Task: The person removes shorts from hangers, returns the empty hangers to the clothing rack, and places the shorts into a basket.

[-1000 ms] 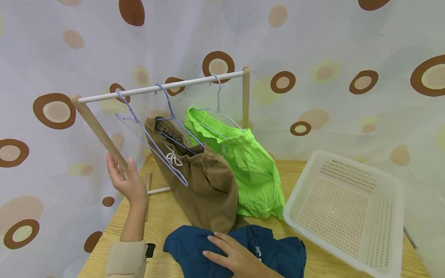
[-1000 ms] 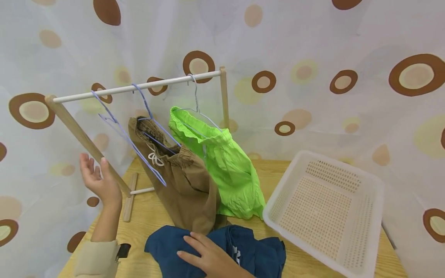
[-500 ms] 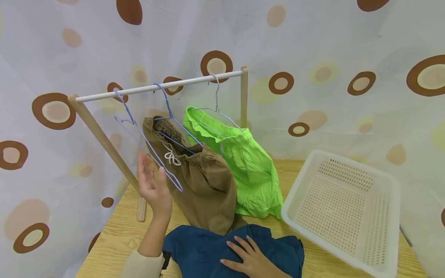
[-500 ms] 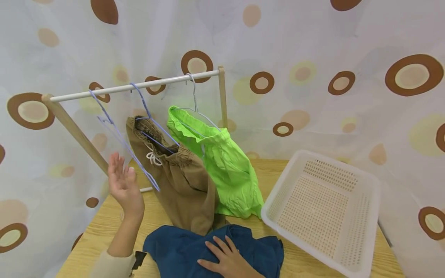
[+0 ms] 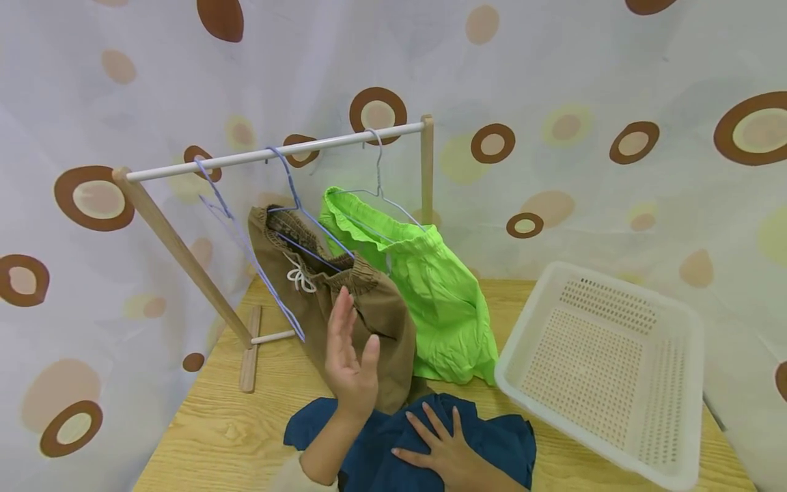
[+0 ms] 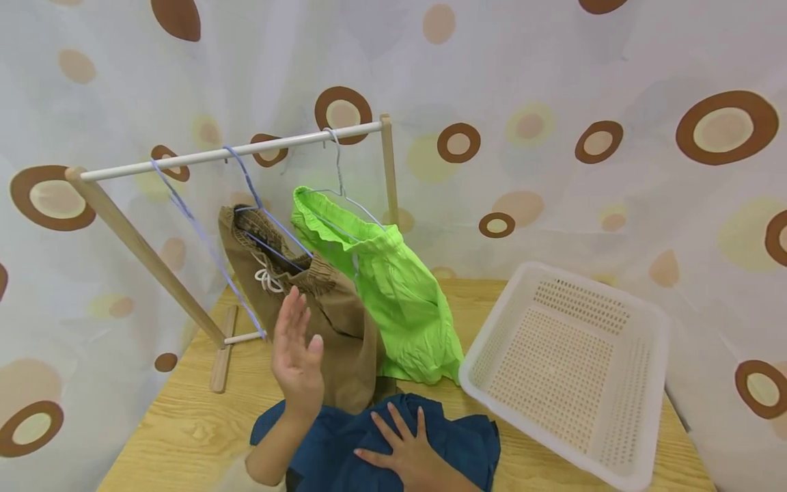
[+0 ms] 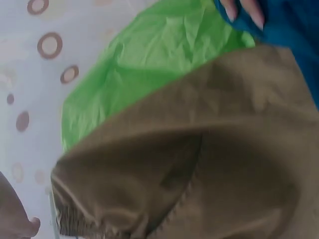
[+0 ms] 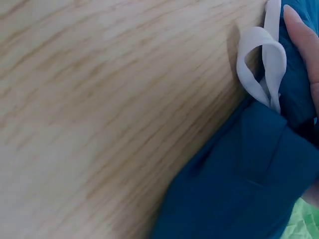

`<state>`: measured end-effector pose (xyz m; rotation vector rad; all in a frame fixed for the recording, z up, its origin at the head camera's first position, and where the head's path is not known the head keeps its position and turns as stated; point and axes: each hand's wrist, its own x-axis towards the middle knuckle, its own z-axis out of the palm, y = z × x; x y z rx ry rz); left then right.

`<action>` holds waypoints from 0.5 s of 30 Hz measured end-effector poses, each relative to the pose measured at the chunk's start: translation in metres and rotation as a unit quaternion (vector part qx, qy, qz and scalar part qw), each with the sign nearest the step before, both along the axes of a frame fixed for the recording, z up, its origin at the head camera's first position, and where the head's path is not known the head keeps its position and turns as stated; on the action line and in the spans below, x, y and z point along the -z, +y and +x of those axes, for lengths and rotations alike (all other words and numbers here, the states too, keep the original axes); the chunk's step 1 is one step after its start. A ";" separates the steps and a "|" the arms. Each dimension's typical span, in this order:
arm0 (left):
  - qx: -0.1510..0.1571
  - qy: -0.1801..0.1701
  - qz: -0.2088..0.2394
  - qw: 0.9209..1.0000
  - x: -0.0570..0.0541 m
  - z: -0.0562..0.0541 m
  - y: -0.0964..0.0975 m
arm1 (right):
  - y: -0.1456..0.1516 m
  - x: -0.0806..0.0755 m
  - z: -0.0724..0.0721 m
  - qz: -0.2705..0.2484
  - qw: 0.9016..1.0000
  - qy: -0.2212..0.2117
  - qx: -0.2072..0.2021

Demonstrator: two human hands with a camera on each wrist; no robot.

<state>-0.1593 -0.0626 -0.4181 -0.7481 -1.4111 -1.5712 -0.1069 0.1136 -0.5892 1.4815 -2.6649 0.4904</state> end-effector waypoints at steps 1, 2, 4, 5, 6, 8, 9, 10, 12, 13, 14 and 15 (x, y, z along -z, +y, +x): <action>0.008 0.000 -0.006 1.000 0.002 0.001 0.005 | 0.000 0.001 -0.001 -0.007 1.000 -0.015 -0.002; 0.014 -0.002 -0.013 1.000 0.004 0.002 0.010 | 0.000 0.003 -0.001 -0.014 0.999 -0.028 -0.004; 0.034 -0.011 -0.028 0.999 0.009 0.006 0.019 | 0.000 0.005 -0.002 -0.026 0.998 -0.060 -0.005; 0.045 -0.018 -0.038 0.998 0.012 0.007 0.023 | 0.000 0.006 -0.002 -0.032 0.997 -0.075 -0.005; 0.055 -0.027 -0.048 0.997 0.015 0.008 0.027 | 0.000 0.007 -0.002 -0.036 0.995 -0.088 -0.005; 0.073 -0.046 -0.067 0.994 0.021 0.011 0.035 | 0.000 0.007 -0.003 -0.043 0.993 -0.110 -0.003; 0.080 -0.056 -0.075 0.992 0.024 0.011 0.039 | 0.000 0.008 -0.003 -0.046 0.992 -0.118 -0.001; 0.084 -0.065 -0.083 0.991 0.027 0.012 0.043 | 0.000 0.008 -0.003 -0.048 0.991 -0.122 0.002; 0.089 -0.084 -0.094 0.988 0.032 0.012 0.051 | 0.001 0.008 -0.003 -0.046 0.992 -0.117 0.010; 0.092 -0.096 -0.098 0.986 0.035 0.012 0.056 | 0.001 0.008 -0.003 -0.045 0.993 -0.109 0.013; 0.095 -0.109 -0.103 0.984 0.038 0.011 0.060 | 0.001 0.008 -0.003 -0.043 0.994 -0.095 0.017; 0.098 -0.123 -0.110 0.981 0.042 0.011 0.064 | 0.001 0.008 -0.003 -0.040 0.996 -0.082 0.021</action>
